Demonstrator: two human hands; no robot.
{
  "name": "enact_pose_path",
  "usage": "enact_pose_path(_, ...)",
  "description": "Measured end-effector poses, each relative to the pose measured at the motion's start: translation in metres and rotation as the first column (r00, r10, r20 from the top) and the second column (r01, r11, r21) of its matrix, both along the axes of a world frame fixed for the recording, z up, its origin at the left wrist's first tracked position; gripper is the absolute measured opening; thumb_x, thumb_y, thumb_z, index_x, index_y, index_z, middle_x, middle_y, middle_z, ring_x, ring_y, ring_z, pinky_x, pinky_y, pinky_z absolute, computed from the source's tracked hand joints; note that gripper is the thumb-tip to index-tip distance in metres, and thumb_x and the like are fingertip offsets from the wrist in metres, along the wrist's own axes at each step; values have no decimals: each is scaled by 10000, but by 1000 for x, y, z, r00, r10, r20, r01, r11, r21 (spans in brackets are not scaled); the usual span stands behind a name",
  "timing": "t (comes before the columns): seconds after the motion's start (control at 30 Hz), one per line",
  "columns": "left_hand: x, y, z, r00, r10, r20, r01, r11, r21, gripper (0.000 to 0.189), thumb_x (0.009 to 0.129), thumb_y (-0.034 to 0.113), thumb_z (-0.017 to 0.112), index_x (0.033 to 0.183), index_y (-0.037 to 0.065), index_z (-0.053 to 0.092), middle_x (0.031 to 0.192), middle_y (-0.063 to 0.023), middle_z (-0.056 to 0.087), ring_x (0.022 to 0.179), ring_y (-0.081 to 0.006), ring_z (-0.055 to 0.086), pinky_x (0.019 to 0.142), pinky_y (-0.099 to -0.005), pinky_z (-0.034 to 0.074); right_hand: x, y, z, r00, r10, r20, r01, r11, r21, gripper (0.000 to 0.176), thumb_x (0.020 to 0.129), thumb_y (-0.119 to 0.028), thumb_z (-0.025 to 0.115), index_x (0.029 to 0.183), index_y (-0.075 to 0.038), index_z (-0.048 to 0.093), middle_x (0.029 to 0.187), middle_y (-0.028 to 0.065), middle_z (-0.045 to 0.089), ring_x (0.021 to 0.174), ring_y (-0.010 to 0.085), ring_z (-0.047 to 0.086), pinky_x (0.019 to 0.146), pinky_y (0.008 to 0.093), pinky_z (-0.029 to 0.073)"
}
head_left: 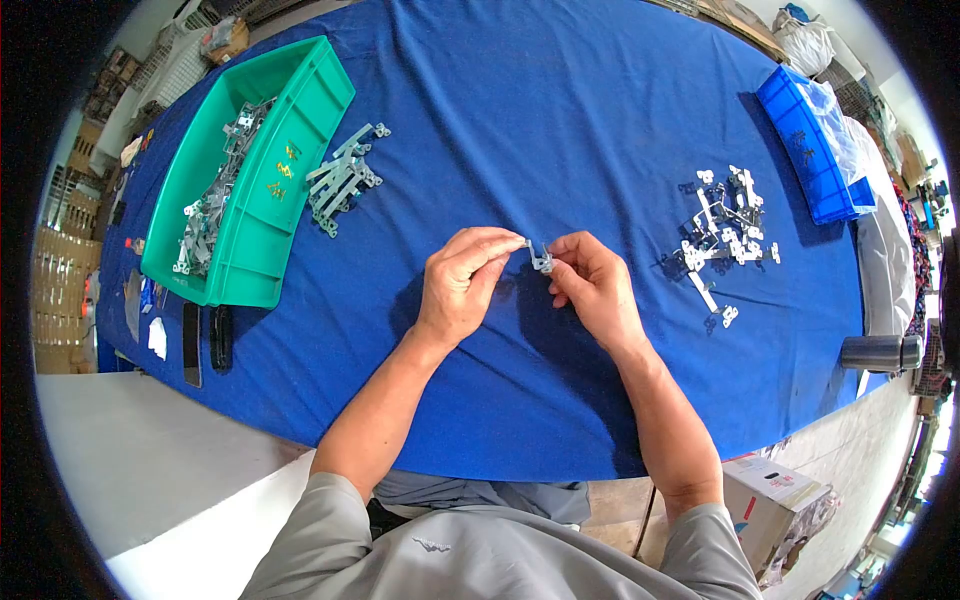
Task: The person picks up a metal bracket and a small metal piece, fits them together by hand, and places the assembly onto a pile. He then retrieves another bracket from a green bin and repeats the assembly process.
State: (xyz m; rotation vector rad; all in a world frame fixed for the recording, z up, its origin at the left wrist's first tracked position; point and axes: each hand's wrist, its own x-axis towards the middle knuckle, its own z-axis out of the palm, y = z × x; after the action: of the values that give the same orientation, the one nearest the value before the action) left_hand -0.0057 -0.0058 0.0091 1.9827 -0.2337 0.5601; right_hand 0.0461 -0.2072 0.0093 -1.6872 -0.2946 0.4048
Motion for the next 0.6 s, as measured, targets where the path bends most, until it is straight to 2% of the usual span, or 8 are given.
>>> enact_pose_path(0.17, -1, 0, 2, 1000, -23, 5, 23, 1000, 3, 218, 927, -65, 652, 1097, 6, 767, 1101, -135, 754, 1017, -242, 732, 891, -331, 577, 3, -1, 4, 991, 37, -130, -9, 978, 210, 222, 1032, -160, 624, 1146, 22, 684, 880, 59, 681, 696, 113, 633, 618, 273, 549)
enact_pose_path(0.27, -1, -4, -1, 998, -53, 32, 52, 998, 32, 220, 926, -66, 651, 1098, 9, 767, 1099, -138, 753, 1001, -251, 736, 874, -333, 583, 4, -2, -1, 994, 64, -89, -47, 983, 178, 229, 1039, -181, 624, 1154, 7, 686, 859, 42, 671, 697, 99, 619, 602, 254, 533)
enact_pose_path(0.37, -1, -5, 2, 996, -88, 30, 86, 995, 51, 215, 921, -63, 660, 1095, 5, 766, 1079, -143, 755, 995, -262, 740, 878, -344, 585, 4, -4, 2, 996, 9, -92, -2, 997, 82, 236, 1046, -195, 627, 1166, -2, 691, 836, 24, 658, 695, 78, 606, 580, 230, 506)
enact_pose_path(0.47, 0, -4, 0, 998, -40, 47, 35, 993, 109, 210, 939, -34, 654, 1114, 0, 764, 1063, -136, 760, 916, -220, 741, 796, -314, 593, 1, 0, -2, 994, -100, -33, 105, 973, 206, 242, 1053, -209, 630, 1170, -9, 697, 807, 11, 646, 677, 59, 588, 556, 215, 476)
enact_pose_path(0.57, -4, -4, 1, 974, 100, -201, -112, 993, -47, 216, 978, 7, 633, 1152, -1, 760, 1058, -114, 767, 817, -149, 719, 673, -264, 572, 0, 3, 5, 987, -141, -75, 155, 962, 224, 196, 1053, -176, 635, 1119, -7, 709, 831, 9, 653, 681, 52, 577, 559, 210, 465)
enact_pose_path(0.6, -1, -2, -2, 960, 111, -256, -150, 979, -140, 234, 1013, 51, 613, 1197, 17, 754, 1068, -85, 769, 763, -89, 687, 580, -216, 523, -1, 3, 5, 992, -108, -70, 119, 976, 181, 207, 1050, -187, 641, 1117, -6, 713, 819, 10, 660, 674, 54, 580, 558, 213, 466)
